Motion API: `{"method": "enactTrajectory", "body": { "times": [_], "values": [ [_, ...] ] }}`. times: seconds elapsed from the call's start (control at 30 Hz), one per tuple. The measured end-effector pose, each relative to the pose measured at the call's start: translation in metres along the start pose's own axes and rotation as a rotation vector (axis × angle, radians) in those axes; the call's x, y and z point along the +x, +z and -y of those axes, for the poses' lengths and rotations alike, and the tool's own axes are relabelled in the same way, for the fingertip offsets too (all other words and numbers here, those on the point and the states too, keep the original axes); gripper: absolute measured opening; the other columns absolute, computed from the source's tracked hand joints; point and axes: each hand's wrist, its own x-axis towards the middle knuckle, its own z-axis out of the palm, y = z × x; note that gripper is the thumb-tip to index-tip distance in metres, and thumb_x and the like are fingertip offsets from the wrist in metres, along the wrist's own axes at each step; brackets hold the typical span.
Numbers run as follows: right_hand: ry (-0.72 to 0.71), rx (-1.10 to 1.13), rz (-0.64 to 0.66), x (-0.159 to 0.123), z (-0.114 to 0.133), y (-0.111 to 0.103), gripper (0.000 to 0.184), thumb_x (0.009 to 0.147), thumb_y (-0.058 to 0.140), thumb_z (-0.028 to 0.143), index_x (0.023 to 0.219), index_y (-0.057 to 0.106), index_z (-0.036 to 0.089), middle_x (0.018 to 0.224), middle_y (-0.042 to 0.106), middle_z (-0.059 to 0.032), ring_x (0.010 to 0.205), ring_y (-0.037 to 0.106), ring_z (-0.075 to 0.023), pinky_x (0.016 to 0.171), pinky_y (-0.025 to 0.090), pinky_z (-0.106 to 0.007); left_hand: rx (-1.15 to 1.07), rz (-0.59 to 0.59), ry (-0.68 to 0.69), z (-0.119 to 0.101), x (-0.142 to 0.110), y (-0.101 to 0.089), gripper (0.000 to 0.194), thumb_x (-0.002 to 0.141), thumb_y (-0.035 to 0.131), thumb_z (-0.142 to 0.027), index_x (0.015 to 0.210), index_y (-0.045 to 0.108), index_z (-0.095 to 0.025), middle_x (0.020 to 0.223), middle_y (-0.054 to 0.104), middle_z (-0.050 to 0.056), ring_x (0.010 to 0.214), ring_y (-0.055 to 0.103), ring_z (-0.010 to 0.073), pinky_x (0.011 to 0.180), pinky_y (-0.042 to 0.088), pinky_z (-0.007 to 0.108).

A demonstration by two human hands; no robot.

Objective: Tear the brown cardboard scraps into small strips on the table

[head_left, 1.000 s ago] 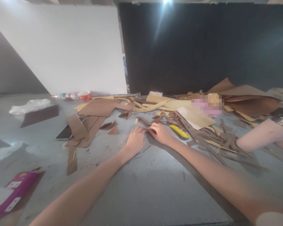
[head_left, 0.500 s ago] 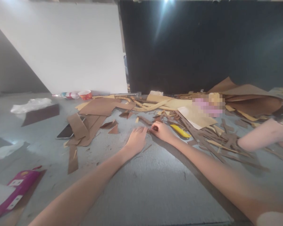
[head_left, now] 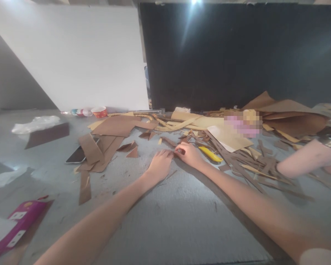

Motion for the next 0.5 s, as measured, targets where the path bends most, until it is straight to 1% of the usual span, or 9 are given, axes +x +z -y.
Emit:
{"method": "enactTrajectory", "body": {
  "times": [0.07,0.13,0.23,0.4,0.5],
  "values": [
    [-0.048,-0.041,0.005,-0.0020,0.0022,-0.0022,0.040,0.114,0.059,0.034,0.079,0.074,0.022,0.079,0.069,-0.0026,0.075,0.061,-0.0170,0.078,0.039,-0.032,0.003,0.012,-0.013,-0.0021,0.0001,-0.0018,0.051,0.091,0.053,0.001,0.137,0.070,-0.016,0.146,0.071,0.016,0.138,0.062,0.0335,0.112,0.052,0.049],
    [-0.068,-0.094,0.024,-0.0037,0.0035,-0.0032,0.051,0.116,0.054,0.031,0.069,0.069,0.021,0.074,0.067,-0.0026,0.072,0.060,-0.0168,0.080,0.038,-0.033,0.000,0.021,-0.021,-0.0034,0.0001,-0.0032,0.052,0.090,0.054,0.001,0.138,0.069,-0.016,0.147,0.070,0.016,0.139,0.061,0.0336,0.112,0.052,0.049],
    [-0.111,-0.153,0.091,-0.0047,0.0032,-0.0029,0.051,0.115,0.056,0.027,0.065,0.066,0.020,0.070,0.066,-0.0019,0.070,0.058,-0.0162,0.082,0.037,-0.034,-0.007,0.032,-0.045,-0.0032,0.0006,-0.0047,0.051,0.089,0.053,0.002,0.134,0.069,-0.015,0.144,0.072,0.017,0.137,0.062,0.0336,0.111,0.052,0.049],
    [-0.197,-0.186,0.174,-0.0030,0.0010,-0.0046,0.051,0.114,0.057,0.026,0.065,0.069,0.019,0.074,0.069,-0.0027,0.073,0.059,-0.0163,0.084,0.037,-0.036,-0.012,0.061,-0.088,0.0006,0.0023,-0.0072,0.047,0.086,0.055,0.004,0.128,0.067,-0.015,0.129,0.076,0.015,0.130,0.066,0.0336,0.108,0.052,0.047],
    [-0.208,-0.199,0.197,-0.0020,0.0010,-0.0070,0.051,0.114,0.058,0.028,0.066,0.071,0.019,0.076,0.071,-0.0036,0.074,0.059,-0.0168,0.085,0.038,-0.036,-0.021,0.065,-0.075,0.0020,0.0023,-0.0076,0.048,0.086,0.056,0.003,0.129,0.066,-0.016,0.131,0.076,0.015,0.132,0.065,0.0336,0.108,0.052,0.047]
  ]
}}
